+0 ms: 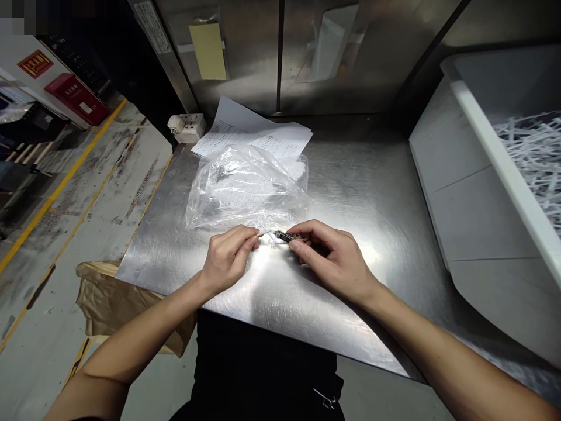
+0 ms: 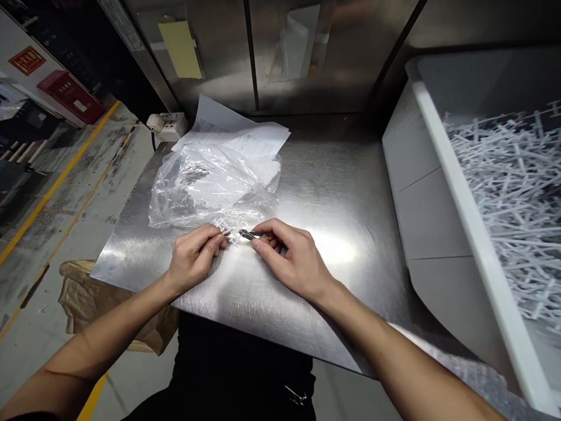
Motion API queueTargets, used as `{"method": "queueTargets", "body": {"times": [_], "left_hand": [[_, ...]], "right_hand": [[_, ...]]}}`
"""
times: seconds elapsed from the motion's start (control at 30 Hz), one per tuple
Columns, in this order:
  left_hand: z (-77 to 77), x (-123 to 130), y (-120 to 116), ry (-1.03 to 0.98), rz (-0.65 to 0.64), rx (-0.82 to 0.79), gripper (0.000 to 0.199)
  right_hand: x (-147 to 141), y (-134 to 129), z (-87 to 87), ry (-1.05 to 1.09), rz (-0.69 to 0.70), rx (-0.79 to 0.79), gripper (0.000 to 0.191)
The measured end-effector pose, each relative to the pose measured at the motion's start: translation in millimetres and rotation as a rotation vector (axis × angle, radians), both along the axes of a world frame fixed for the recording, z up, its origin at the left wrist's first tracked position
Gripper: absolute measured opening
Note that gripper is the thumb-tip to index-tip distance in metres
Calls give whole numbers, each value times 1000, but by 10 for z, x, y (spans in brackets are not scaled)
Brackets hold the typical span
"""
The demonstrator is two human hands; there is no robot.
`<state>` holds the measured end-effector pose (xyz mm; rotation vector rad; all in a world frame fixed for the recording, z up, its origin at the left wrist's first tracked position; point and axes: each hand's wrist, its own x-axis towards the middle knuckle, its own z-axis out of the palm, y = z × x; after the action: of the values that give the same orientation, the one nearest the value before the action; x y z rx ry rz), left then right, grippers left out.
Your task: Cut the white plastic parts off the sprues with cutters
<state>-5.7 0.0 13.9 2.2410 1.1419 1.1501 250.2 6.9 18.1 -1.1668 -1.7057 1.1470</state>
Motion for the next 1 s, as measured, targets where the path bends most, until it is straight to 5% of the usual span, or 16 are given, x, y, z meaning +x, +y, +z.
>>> {"method": "queueTargets", "body": {"times": [1.0], "left_hand": [[-45,-13,7,-16,90,-95,18]], "right_hand": [[-27,-8,-5,104,-68,-17,19]]}}
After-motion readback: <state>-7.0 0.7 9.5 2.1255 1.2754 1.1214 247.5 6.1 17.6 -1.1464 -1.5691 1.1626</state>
